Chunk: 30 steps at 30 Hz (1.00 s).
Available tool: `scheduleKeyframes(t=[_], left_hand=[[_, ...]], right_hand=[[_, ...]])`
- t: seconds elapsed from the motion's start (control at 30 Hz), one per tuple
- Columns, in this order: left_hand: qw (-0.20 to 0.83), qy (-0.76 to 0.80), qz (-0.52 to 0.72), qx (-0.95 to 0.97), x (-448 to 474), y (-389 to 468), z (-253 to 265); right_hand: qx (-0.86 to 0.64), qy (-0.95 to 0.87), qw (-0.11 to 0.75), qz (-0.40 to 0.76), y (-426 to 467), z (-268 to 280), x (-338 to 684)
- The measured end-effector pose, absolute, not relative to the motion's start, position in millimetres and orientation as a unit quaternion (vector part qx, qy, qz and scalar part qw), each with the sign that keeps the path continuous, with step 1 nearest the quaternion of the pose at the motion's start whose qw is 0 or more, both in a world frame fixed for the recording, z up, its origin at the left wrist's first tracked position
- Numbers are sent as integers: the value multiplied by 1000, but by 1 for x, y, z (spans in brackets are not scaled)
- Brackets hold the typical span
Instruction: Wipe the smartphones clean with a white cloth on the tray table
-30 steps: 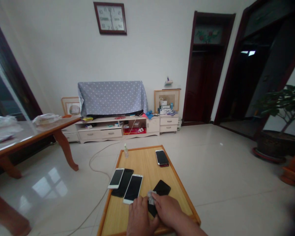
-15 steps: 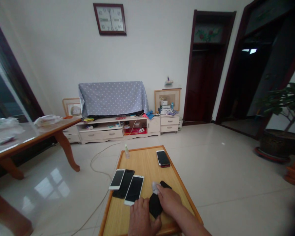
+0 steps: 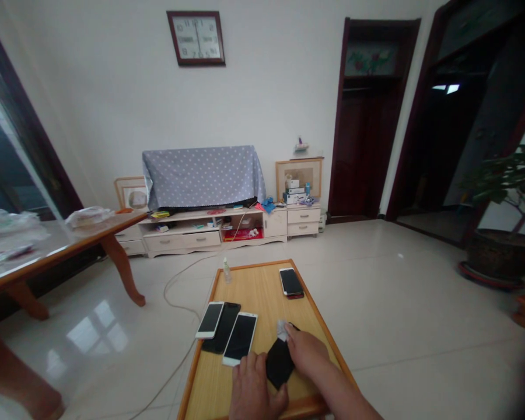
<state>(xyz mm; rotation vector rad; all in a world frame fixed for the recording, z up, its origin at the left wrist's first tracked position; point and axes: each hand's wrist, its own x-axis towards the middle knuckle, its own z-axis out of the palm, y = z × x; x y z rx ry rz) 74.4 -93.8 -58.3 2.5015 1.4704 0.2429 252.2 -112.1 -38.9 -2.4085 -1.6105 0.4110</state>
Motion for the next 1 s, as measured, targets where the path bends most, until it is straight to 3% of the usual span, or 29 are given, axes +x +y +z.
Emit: scheduleKeyframes(t=[0.33,0.57,0.8,1.0], left_hand=[[115,494,110,855,73,-91,-67],[113,484,121,859,70,-91,-70],[109,493,111,856,72,-93,-69],[112,481,123,861,70,-91,-72]], right_hand=[[-765,-618,107,150,-146,-47,236],[-820,-541,107,152,-141,-44,270],[-754,-628,97,166,-162,-51,236],[-824,-535,104,156,-155,-50,283]])
